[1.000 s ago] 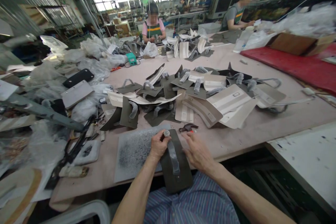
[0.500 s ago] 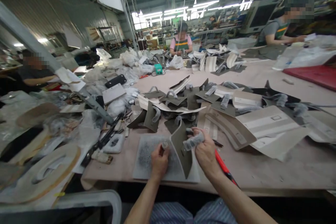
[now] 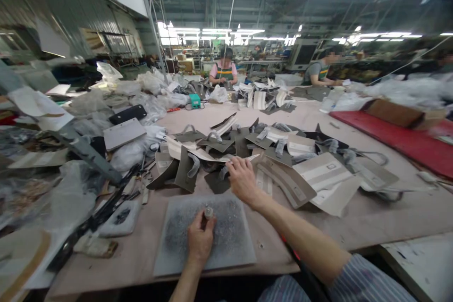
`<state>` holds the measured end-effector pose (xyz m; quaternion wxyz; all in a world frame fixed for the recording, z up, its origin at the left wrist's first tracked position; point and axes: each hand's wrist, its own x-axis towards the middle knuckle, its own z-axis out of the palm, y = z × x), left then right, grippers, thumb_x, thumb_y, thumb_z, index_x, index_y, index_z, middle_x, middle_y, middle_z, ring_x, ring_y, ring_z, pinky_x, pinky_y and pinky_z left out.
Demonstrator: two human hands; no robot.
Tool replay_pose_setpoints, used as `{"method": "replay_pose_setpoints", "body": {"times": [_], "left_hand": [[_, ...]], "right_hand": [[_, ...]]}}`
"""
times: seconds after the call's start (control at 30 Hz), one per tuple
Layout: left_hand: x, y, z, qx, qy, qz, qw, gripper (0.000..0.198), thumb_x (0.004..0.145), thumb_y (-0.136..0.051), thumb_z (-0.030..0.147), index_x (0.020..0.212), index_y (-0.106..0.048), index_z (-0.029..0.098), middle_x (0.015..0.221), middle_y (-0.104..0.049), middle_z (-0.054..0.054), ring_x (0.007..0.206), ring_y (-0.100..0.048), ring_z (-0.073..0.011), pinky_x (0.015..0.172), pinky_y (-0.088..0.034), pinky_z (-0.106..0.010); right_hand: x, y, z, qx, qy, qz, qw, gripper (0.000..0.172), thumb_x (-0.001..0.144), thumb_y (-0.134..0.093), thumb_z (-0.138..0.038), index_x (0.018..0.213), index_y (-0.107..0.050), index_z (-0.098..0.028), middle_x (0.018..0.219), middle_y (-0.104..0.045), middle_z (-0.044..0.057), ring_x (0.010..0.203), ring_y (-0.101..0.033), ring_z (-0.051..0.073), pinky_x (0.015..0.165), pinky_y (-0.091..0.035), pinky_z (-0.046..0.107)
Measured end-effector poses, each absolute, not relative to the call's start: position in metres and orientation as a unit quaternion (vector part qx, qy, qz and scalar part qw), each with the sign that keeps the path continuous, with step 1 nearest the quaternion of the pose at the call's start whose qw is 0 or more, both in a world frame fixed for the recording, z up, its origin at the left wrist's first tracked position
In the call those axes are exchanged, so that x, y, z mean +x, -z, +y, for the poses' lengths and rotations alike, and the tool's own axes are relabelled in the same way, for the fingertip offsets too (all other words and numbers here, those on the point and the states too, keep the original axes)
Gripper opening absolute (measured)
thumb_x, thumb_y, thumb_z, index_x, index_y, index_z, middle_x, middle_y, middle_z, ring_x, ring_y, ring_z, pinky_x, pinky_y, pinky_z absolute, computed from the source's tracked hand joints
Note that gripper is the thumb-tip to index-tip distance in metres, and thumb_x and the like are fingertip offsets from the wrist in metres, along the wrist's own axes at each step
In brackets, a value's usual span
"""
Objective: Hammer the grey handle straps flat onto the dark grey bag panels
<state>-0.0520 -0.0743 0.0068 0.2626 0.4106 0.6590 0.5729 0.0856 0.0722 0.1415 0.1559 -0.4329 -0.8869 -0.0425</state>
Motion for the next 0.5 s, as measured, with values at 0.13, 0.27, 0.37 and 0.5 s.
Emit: {"method": "replay_pose_setpoints", "body": {"times": [0.13,0.27,0.37,0.5], "left_hand": [[-0.055,-0.003,-0.073,0.405,-0.57,0.662,0.268,0.033,0.077,-0.072,0.046,0.099,-0.072,0.02,0.088,-0.078,-0.007,0.081,-0.074,-0.027,0.076,-0.06,-0.035],[-0.055,0.0,-0.073,0.399,-0.569,0.662,0.281,0.034,0.078,-0.071,0.044,0.102,-0.07,0.019,0.089,-0.077,-0.008,0.083,-0.074,-0.0264,0.077,-0.059,-0.035],[-0.055,-0.002,-0.073,0.385,-0.574,0.663,0.285,0.033,0.078,-0.071,0.043,0.099,-0.07,0.018,0.088,-0.077,-0.008,0.081,-0.074,-0.025,0.077,-0.058,-0.033],[-0.054,-0.005,-0.073,0.364,-0.587,0.657,0.302,0.03,0.079,-0.071,0.04,0.1,-0.069,0.018,0.09,-0.077,-0.007,0.084,-0.074,-0.0233,0.079,-0.058,-0.031]], "right_hand": [[0.115,-0.151,0.132,-0.458,0.099,-0.883,0.008,0.025,0.087,-0.048,-0.006,0.102,-0.067,-0.01,0.107,-0.066,0.019,0.107,-0.057,0.027,0.101,-0.03,0.042],[0.125,-0.175,0.142,-0.455,0.098,-0.885,0.008,0.022,0.089,-0.046,-0.008,0.092,-0.068,-0.012,0.099,-0.067,0.017,0.096,-0.06,0.025,0.084,-0.035,0.035],[0.142,-0.197,0.123,-0.483,0.102,-0.868,0.042,0.022,0.094,-0.043,-0.016,0.094,-0.065,-0.013,0.1,-0.066,0.016,0.093,-0.06,0.025,0.077,-0.035,0.034],[0.176,-0.192,0.064,-0.568,-0.071,-0.791,0.215,0.027,0.094,-0.049,-0.039,0.078,-0.058,-0.02,0.077,-0.064,0.005,0.071,-0.057,0.019,0.063,-0.035,0.029]]}}
